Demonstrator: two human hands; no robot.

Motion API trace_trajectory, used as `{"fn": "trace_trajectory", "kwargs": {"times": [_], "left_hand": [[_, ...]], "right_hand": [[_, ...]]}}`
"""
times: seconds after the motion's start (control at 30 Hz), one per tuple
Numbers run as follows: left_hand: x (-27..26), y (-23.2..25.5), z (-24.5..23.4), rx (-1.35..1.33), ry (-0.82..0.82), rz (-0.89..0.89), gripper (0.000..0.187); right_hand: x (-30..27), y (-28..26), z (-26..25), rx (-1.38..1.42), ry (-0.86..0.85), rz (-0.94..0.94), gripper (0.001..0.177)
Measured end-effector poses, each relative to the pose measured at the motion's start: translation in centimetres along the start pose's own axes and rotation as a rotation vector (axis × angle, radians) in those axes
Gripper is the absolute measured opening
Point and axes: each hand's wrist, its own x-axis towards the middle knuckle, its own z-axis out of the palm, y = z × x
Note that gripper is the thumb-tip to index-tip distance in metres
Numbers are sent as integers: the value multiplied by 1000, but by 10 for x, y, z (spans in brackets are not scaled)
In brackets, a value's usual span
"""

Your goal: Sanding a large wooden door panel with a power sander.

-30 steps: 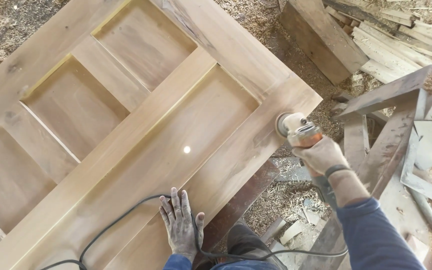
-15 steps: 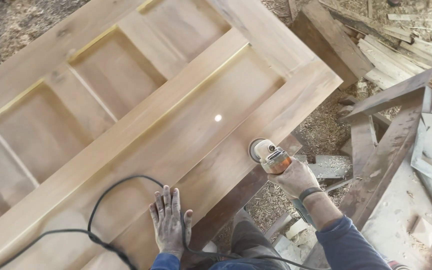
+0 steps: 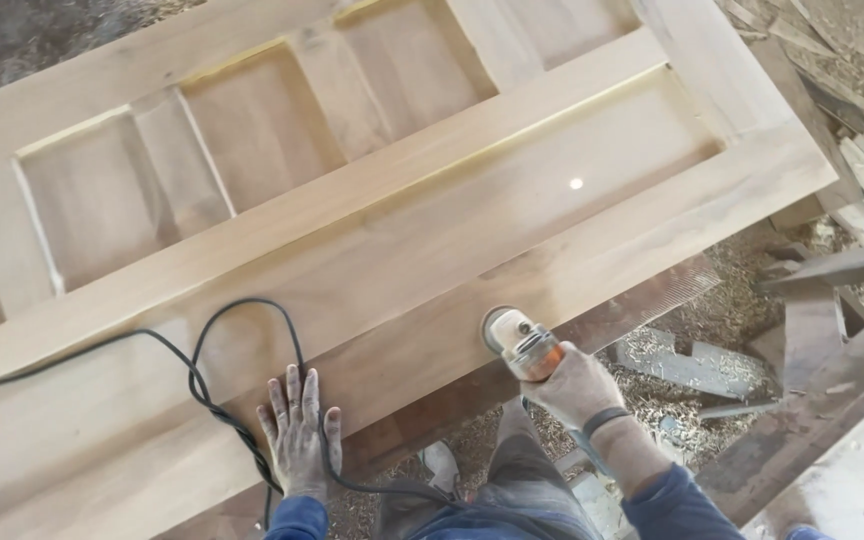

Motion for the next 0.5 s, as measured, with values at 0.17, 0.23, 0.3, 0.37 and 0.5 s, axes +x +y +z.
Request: {"fn": "trace_trajectory", "kwargs": {"times": [0.17, 0.23, 0.3, 0.37, 0.5], "left_hand": [[-17, -51, 8, 59, 11, -125, 77], [-20, -60, 7, 67, 18, -167, 79], [-20, -63, 0, -13, 64, -212, 75], [-24, -67, -3, -25, 79, -240, 74], [-22, -76, 11, -24, 137, -322, 71]], "right_hand": [[-29, -50, 38, -200, -88, -79, 49], [-39, -69, 53, -290, -141, -83, 51], [-52, -90, 68, -484, -283, -264, 57], [-61, -105, 84, -558, -327, -342, 56], [-74, -116, 76, -512, -313, -524, 55]]}}
